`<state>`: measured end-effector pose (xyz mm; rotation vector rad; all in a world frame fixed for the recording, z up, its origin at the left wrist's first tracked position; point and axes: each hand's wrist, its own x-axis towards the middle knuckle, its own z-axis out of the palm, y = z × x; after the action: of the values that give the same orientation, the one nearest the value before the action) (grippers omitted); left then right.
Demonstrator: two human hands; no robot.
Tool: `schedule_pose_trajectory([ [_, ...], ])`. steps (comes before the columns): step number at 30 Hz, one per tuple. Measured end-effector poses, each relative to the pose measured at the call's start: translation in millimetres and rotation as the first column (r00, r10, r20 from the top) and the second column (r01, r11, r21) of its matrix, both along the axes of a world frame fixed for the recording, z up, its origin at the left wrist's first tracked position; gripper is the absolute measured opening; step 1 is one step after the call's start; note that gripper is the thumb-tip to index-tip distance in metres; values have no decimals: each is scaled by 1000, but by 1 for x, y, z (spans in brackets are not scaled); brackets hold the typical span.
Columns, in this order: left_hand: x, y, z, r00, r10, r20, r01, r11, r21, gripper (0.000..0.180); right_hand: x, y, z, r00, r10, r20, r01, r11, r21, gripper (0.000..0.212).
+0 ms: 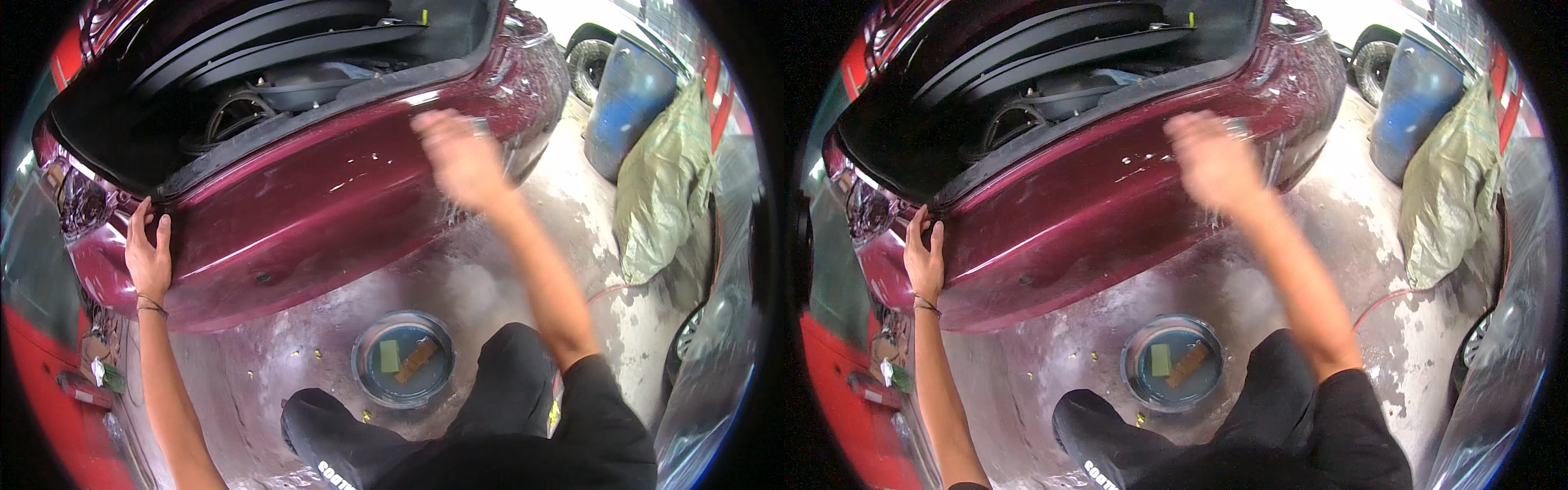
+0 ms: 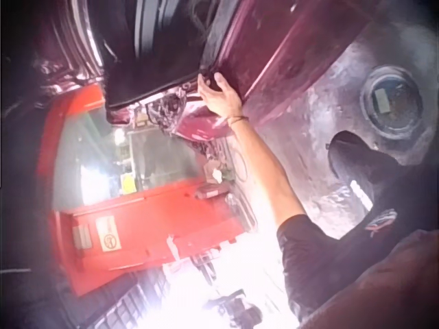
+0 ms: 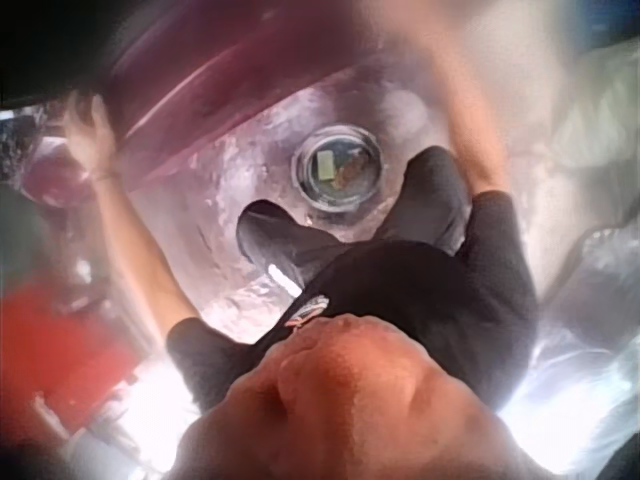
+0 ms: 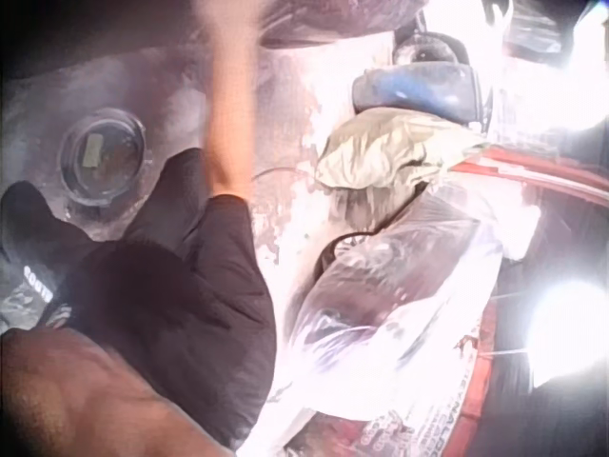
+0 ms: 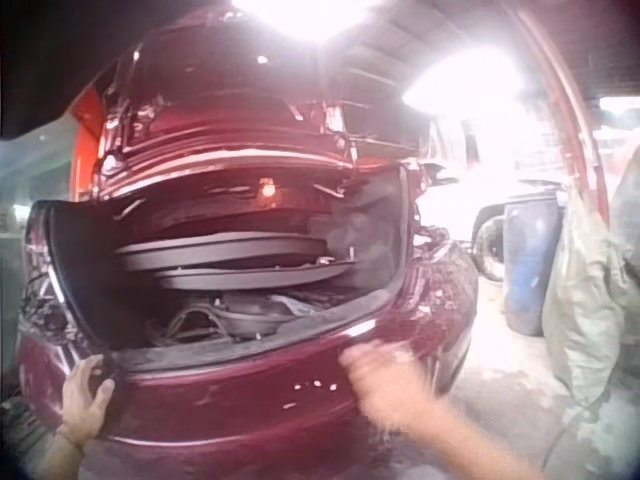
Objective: The person walks through a garage and kneels in front of a maroon car. They use a sponge and a bucket of water to scrub the front bumper, repeatedly dipping the sponge and wiping the surface.
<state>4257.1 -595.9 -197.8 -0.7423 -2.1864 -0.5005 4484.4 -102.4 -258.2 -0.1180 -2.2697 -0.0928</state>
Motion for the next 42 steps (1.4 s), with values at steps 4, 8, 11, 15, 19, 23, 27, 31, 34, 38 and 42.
schedule_pose_trajectory([
  [4, -4, 10, -5, 999, -33, -1, 33, 999, -13, 49, -28, -164, -26, 894, 431, -123, -437, 899, -29, 38],
  [8, -13, -17, -10, 997, -36, -73, 32, 998, -53, 47, -1, -109, -21, 915, 394, -84, -402, 910, -107, 39],
  [11, -2, -4, -3, 998, -44, -48, 43, 999, -20, 46, 39, 16, -8, 987, 71, -146, -73, 997, -9, 39],
  [15, -6, 4, -6, 996, -66, -64, 67, 998, 10, 46, 41, 54, 15, 984, -179, 8, 175, 953, -248, 36],
  [19, -7, -4, -11, 997, -48, -67, 46, 998, -32, 46, -4, -104, 6, 988, 146, 44, -142, 987, -81, 38],
  [23, -9, -14, -9, 996, -69, -49, 66, 996, -68, 46, -5, -100, 10, 922, 376, 92, -376, 926, -21, 40],
  [27, -4, 3, -5, 996, -76, -47, 75, 997, -28, 45, 33, 70, 35, 990, -64, 127, 95, 963, -254, 40],
  [31, -3, -1, -7, 998, -44, -54, 44, 999, -12, 44, 1, 23, 44, 928, -259, 268, 315, 930, -192, 40],
  [34, -4, -6, -11, 998, -46, -40, 44, 998, -38, 45, -21, -76, 25, 973, 142, 184, -127, 988, -87, 37],
  [38, -2, -20, -6, 998, -51, -40, 49, 998, -44, 44, -22, -35, 30, 885, 429, 182, -394, 897, -199, 37],
  [42, 0, 5, -6, 997, -76, -30, 77, 997, 10, 43, 10, 131, 51, 969, -181, 167, 201, 973, -111, 43],
])
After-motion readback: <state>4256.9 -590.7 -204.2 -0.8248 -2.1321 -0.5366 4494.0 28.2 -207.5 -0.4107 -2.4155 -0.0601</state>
